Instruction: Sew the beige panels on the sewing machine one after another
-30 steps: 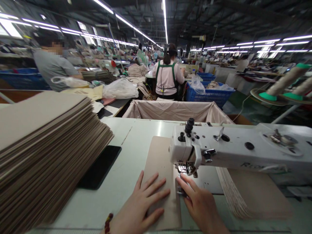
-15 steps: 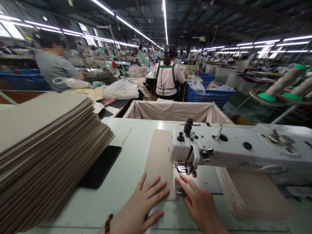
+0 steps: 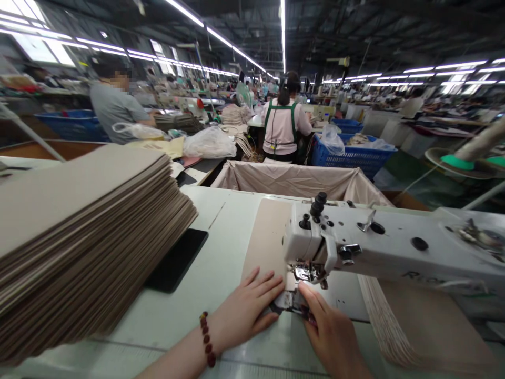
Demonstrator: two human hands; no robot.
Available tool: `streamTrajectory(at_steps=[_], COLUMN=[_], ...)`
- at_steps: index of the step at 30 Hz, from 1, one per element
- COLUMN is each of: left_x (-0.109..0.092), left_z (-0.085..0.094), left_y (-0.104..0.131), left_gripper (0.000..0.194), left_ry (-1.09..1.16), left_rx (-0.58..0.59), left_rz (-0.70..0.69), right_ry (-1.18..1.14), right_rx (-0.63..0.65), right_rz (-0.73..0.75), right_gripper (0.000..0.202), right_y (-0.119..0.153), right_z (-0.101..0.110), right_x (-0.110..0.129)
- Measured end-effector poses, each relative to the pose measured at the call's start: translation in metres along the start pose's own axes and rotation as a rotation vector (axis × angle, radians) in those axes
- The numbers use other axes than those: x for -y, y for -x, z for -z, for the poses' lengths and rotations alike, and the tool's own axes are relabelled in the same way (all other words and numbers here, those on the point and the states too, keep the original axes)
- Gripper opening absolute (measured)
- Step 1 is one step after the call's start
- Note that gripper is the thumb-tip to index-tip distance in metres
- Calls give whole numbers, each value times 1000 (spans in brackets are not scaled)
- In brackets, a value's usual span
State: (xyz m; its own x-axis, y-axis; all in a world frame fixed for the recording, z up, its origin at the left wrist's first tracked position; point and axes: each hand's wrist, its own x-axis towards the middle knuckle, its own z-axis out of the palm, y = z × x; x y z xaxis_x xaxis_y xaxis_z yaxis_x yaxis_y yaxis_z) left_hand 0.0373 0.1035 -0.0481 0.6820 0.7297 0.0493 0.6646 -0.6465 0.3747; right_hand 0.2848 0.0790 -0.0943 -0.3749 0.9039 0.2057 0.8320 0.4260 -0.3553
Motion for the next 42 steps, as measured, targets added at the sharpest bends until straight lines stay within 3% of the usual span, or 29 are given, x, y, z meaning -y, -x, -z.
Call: streamTrajectory(at_steps=[10,30,42], left_x=[16,14,12], left_z=[-11,-9,-9], left_y=[-18,-20,-18], left_gripper=[57,59,58], left_ry=[-25,-58,-77], left_rx=[-96,-101,-132], left_rz=[51,67,62], right_ry=[-12,9,-45], right_rx=[-8,-20,0], right_rz=[-9,-3,-32], right_gripper=[65,71,70], right_y=[-2,-4,-5], right_z=[-1,0,10], right_x=[0,1,7])
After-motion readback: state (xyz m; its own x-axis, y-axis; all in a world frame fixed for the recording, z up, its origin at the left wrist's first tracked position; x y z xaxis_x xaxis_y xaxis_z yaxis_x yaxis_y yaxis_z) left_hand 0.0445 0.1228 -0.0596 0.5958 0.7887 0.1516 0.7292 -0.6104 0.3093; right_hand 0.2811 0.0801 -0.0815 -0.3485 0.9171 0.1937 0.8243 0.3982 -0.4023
